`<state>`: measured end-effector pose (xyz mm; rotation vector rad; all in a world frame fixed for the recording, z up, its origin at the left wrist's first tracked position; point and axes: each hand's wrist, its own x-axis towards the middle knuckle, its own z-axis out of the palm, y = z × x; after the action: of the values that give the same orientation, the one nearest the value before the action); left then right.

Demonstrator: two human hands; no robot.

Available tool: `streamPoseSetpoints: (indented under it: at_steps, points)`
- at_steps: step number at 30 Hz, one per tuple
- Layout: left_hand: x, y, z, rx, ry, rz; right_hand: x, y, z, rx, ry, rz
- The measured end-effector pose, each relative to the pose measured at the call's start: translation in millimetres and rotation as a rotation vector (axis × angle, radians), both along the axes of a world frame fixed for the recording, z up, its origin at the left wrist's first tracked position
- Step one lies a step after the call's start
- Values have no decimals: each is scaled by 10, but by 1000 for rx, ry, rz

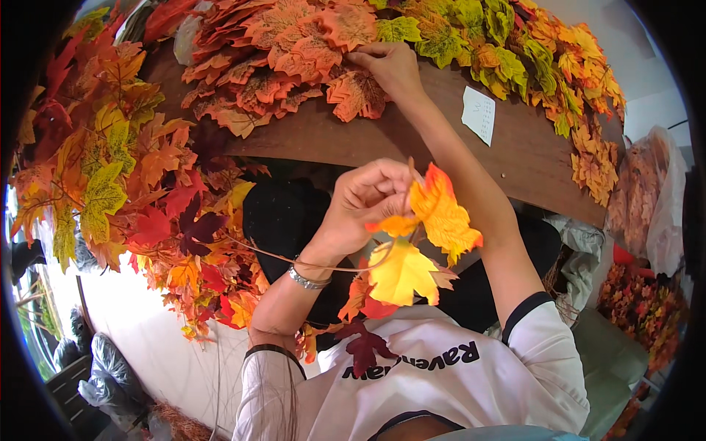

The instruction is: Assembling artificial autumn leaf garlands by attaching individual leaves to a plastic vine.

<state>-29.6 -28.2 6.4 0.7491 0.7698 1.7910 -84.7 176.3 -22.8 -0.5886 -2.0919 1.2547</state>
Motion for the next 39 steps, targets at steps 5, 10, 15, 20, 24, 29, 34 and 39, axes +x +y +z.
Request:
streamPoseSetpoints:
  at_steps: [5,10,15,20,24,29,34,39]
  points:
    - [-1,54,34,-3,-3,112,117,239,17,62,161,-36]
    - [-16,24,-16,51,-170,108,295,376,120,-244,244,12]
    - [5,63,53,-20,-197,164,684,296,305,-932,359,219]
    - [-77,31,-139,27,-290,135,1171,-488,688,-1109,244,251]
    - [-34,-13,-70,-35,-317,150,1357,-584,536,-1195,196,394]
    - [36,110,37,47,-80,184,1398,-569,589,-1333,465,458]
    - [48,33,8,98,153,289,1528,-865,694,-1247,367,401]
    - [93,24,129,59,245,261,1546,-859,617,-1591,313,367]
